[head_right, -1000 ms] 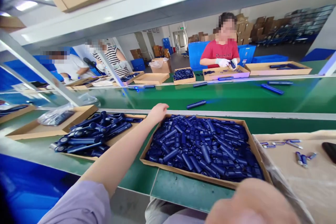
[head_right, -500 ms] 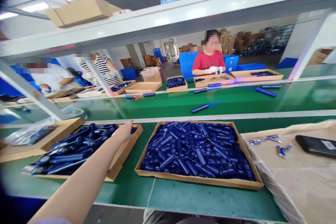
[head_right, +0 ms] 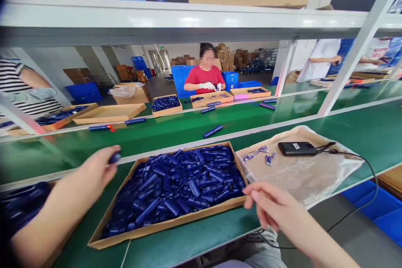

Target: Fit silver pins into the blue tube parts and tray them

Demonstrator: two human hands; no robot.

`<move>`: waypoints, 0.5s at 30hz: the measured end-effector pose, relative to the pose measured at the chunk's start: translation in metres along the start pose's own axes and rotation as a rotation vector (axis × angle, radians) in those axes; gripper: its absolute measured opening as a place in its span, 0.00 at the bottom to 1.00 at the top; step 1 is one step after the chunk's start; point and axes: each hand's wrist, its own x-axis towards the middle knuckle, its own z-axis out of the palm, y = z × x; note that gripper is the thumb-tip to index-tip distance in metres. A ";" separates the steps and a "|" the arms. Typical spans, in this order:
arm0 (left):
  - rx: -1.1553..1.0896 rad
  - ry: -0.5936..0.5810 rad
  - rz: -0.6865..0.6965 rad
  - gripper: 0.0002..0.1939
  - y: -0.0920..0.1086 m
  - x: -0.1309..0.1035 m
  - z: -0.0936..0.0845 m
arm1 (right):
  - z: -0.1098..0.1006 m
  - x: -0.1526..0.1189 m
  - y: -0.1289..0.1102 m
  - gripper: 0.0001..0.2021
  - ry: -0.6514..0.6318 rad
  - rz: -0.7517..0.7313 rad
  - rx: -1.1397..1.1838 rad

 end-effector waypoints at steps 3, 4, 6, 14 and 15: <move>-0.062 0.103 0.607 0.19 0.085 -0.003 0.004 | 0.029 0.021 -0.008 0.30 -0.004 -0.012 0.127; -0.118 0.094 0.768 0.20 0.116 -0.006 0.005 | 0.035 0.028 -0.011 0.30 0.012 -0.017 0.199; -0.196 0.082 0.908 0.19 0.167 -0.012 0.011 | 0.040 0.041 -0.015 0.30 0.027 -0.011 0.346; -1.245 -0.293 0.157 0.21 0.215 -0.030 0.053 | 0.049 0.056 -0.013 0.28 0.153 -0.169 0.518; -1.407 -0.384 -0.081 0.20 0.218 -0.028 0.057 | 0.051 0.057 -0.013 0.28 0.153 -0.211 0.491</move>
